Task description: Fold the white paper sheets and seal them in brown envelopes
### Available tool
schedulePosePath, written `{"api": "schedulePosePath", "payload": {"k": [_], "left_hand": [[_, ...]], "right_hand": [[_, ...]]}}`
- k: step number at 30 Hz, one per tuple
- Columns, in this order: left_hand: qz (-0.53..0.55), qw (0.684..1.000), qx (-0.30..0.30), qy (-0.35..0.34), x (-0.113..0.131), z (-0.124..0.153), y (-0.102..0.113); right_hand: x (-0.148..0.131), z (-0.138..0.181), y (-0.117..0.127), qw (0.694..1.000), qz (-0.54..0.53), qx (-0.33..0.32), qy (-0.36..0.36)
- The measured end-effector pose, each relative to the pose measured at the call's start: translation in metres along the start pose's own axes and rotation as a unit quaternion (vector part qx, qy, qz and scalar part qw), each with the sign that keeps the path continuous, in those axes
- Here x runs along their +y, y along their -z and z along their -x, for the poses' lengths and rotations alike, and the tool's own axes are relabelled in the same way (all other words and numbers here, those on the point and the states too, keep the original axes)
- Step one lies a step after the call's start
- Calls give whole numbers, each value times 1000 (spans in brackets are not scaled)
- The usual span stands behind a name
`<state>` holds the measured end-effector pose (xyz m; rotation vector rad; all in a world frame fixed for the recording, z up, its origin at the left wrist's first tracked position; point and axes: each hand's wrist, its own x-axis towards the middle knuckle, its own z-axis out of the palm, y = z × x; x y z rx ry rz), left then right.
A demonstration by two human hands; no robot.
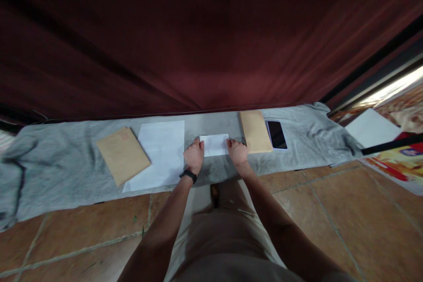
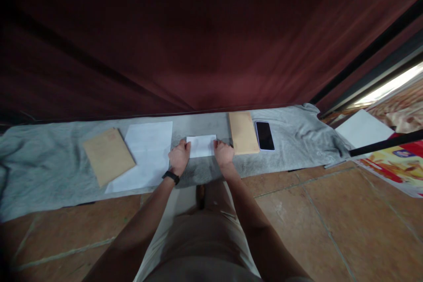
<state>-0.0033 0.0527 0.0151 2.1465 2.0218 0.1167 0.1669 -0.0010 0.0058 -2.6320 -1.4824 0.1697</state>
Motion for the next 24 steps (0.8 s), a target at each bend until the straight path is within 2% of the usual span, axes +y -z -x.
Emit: {"api": "schedulePosePath", "payload": {"k": [9,16,19,24], "left_hand": [[3,1000,4,8,1,1,1],[0,1000,2,4,1,1,1],[-2,1000,8,1,0,0,-1],[-1,1000,12,1,1,1,-1]], "right_hand": [[3,5,4,1000,-6,9,9],[8,17,-4,999,-37,29,27],[13,21,-7,994,-58,52,78],[20,26,-10,970,-77,77,216]]}}
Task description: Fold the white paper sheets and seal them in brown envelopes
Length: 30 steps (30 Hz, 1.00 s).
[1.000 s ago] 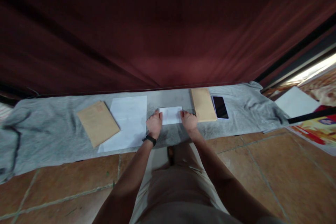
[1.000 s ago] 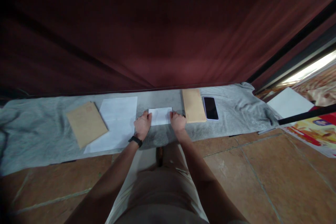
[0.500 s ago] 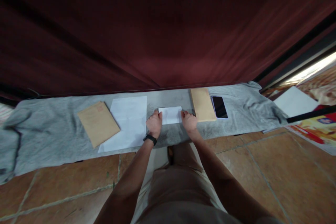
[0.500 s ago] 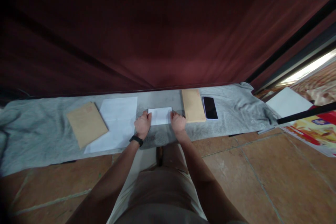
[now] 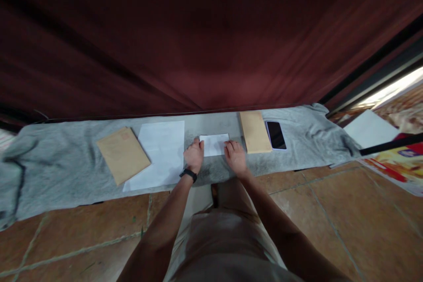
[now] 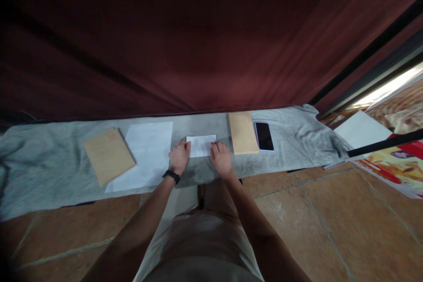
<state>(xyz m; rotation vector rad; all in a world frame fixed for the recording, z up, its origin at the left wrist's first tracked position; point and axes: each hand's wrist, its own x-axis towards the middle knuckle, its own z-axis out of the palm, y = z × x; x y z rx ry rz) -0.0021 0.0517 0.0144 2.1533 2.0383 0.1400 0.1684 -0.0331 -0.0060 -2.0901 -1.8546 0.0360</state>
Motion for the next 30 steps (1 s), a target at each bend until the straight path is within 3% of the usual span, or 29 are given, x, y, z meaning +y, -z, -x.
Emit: {"api": "schedulePosePath", "payload": {"k": [3,6,30], "left_hand": [[2,1000,-1,2,1,0,1],[0,1000,-6,6,2,0,3],[-4,1000,-7,15,5,1,3]], "right_hand": [[0,2,-3,997,-20,-10,71],[1,2,-6,995,-25,-27,98],[-1,0,-14,996,18,-30,77]]}}
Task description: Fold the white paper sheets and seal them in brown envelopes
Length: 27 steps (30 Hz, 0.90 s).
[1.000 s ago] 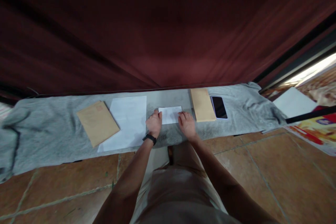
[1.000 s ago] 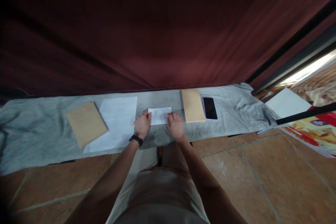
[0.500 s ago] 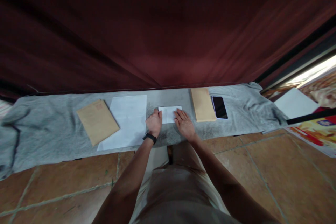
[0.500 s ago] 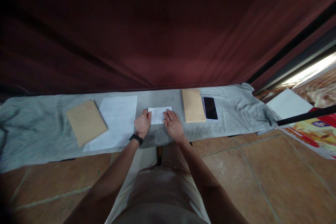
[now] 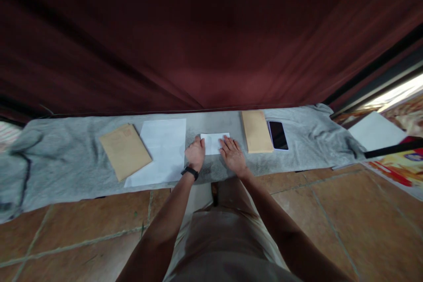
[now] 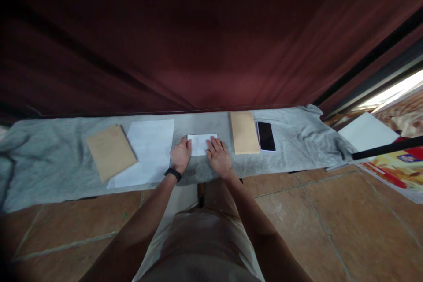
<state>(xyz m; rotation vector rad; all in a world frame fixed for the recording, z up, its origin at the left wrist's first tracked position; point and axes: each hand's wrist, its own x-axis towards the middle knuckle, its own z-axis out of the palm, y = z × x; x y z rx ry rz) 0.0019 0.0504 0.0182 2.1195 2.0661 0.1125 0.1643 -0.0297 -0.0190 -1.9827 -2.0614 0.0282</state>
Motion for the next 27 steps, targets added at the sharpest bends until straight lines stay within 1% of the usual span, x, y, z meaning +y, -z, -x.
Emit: {"api": "schedulePosePath", "payload": {"k": [16,19,21,23,24,26,27], "left_hand": [[3,1000,-2,12,2,0,1],[21,1000,7,20,0,-1,-1],[42,999,24,21,-3,-1,-3],[64,996,56,-9,-7,1,-5],[75,993,77,-40,-8,4,-7],[92,981,110,-131,-8,13,-12],[98,971,116,-183,-6,19,-15]], "right_hand": [[-2,0,-1,1000,11,-3,-12],[-2,-1,-2,1000,15,-2,-11],[-2,-1,-3,1000,16,1,-8],[-1,-1,-4,1000,13,8,-5],[-1,-1,-5,1000,10,12,-4],[-1,-1,-6,1000,5,20,-4],[-1,-1,-6,1000,3,22,-3]]}}
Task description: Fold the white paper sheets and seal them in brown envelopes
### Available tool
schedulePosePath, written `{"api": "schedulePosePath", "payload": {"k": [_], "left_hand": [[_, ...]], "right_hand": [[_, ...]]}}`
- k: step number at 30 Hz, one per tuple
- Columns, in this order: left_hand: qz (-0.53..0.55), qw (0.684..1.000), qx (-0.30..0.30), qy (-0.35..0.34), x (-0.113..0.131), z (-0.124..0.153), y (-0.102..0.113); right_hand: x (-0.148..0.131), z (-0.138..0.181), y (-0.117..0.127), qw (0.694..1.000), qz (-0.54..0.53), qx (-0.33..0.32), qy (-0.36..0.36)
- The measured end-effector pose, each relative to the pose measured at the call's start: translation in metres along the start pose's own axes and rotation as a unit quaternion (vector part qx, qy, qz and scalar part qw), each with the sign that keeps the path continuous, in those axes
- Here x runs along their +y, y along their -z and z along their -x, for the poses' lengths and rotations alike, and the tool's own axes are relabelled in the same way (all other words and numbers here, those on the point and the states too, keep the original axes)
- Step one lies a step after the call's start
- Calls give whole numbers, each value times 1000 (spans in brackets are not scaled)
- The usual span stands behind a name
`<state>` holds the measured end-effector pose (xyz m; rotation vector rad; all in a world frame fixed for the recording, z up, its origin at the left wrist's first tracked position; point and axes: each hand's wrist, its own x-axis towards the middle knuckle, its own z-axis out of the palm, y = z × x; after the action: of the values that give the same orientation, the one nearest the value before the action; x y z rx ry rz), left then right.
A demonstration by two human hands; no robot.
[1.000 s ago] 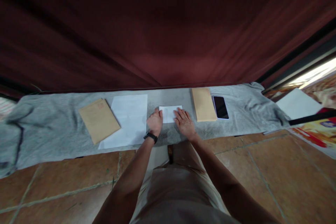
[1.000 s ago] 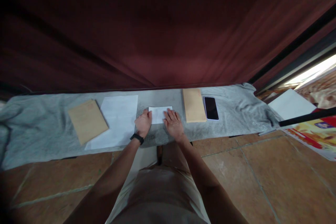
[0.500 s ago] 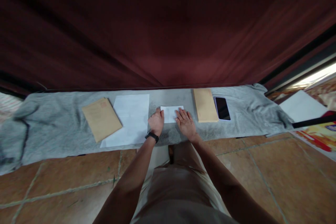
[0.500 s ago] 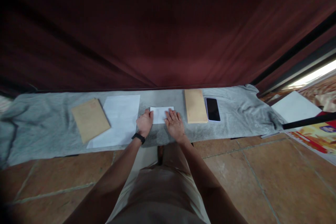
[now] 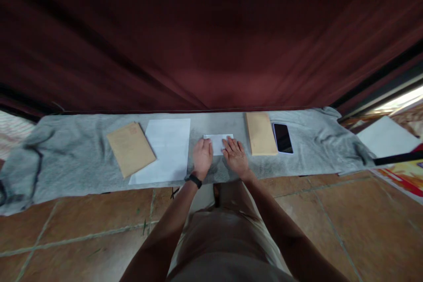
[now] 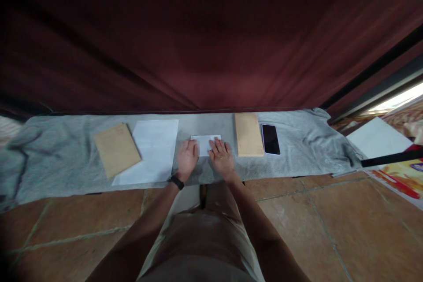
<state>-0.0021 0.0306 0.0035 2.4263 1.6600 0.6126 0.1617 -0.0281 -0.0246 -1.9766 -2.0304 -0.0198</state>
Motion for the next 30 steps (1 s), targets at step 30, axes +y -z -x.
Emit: {"api": "schedulePosePath", "payload": {"k": [30], "left_hand": [[-54,990,-87,-99,1,55,-17]], "right_hand": [[-43,-17,-16,988,-127,-5,86]]}}
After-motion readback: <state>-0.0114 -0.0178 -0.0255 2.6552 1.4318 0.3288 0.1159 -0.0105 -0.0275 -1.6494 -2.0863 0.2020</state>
